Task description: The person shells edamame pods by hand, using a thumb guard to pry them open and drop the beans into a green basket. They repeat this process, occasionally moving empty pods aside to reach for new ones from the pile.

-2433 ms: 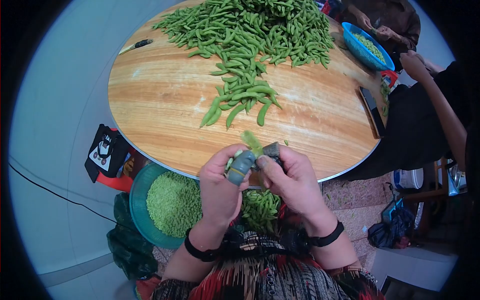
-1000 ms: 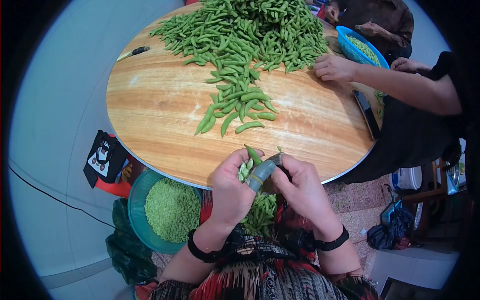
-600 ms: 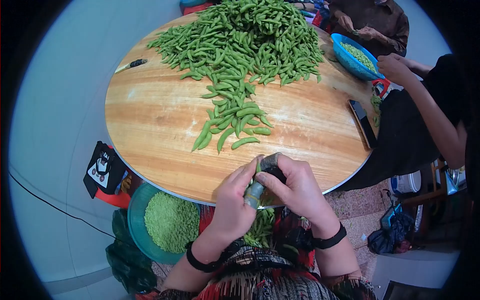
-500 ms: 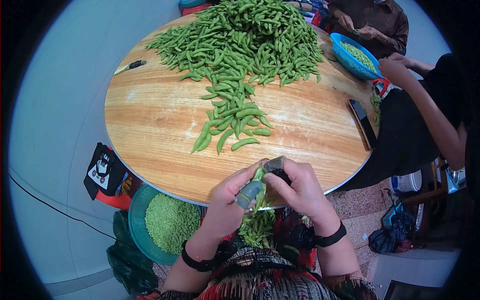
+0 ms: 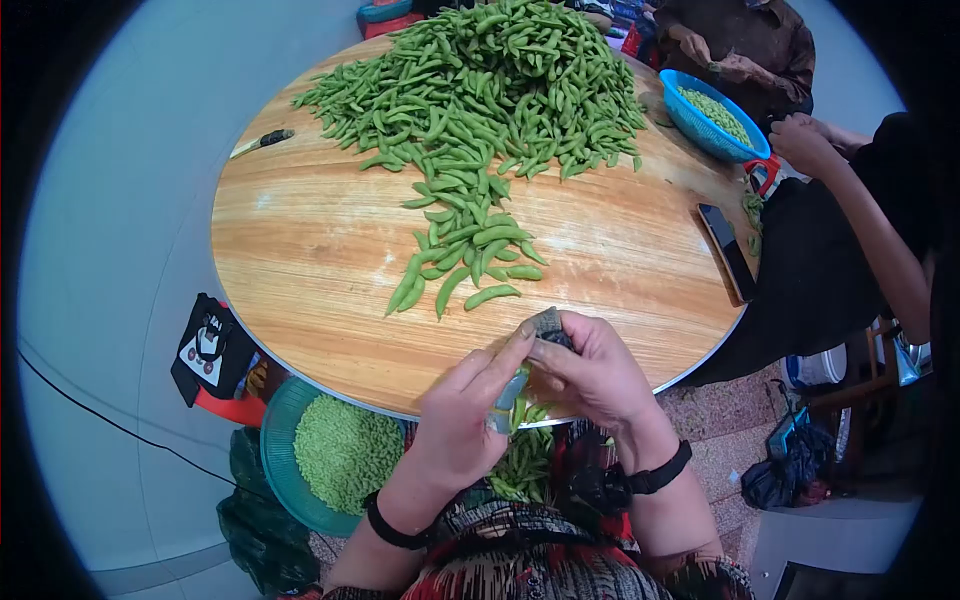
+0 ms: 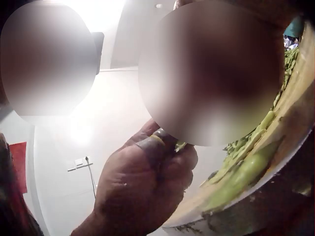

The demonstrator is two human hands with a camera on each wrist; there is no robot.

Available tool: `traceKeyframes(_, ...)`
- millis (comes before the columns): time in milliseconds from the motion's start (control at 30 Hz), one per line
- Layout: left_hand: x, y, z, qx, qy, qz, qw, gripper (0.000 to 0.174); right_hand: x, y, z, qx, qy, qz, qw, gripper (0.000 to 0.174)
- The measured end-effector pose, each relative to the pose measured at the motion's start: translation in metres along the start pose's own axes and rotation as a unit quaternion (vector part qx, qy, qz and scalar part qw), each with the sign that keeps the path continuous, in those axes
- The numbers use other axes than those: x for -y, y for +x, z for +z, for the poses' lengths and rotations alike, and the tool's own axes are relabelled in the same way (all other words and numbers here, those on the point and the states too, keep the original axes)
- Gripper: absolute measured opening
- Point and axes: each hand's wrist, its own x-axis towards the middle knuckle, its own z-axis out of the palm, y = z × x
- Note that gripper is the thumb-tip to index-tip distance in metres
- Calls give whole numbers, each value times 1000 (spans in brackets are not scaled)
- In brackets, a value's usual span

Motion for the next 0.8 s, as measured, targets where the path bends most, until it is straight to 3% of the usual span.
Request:
traceKeyframes(133,3,-2,-3,-4,-32,32,999,57,5,1,7,-27,-57,-63,996,4)
traceKeyframes(200,5,-4,-4,7,-13,53,998,56,1,0,5,26,201,85,976,5)
traceKeyframes(233,6,-8,-4,4,-21,65,998,52,-5,-2,6,24,202,86,975,5)
traceKeyframes(300,12,-12,0,-2,-27,78,997,48,-20,-5,12,15,417,144,898,9)
traceKeyframes(333,16,-14,6,-46,-64,95,992,44,-25,-6,15,6,464,166,870,8)
traceKeyframes(400,14,-16,12,-89,-101,110,985,40,-30,-7,20,11,465,134,875,7)
traceKeyframes(467,8,-16,14,-138,-106,36,984,35,-28,-8,22,16,462,100,881,6)
traceKeyframes(567,12,-13,15,-141,-71,105,982,43,-23,-12,24,-6,391,70,918,7)
traceKeyframes(600,12,-15,13,-143,-71,105,982,43,-24,-12,24,-10,401,75,913,5)
traceKeyframes(667,13,-18,6,-65,-29,85,994,33,-24,-12,26,-16,411,78,908,4)
traceKeyframes(800,12,-19,8,-102,-67,43,992,30,-16,-14,35,-49,325,56,943,3)
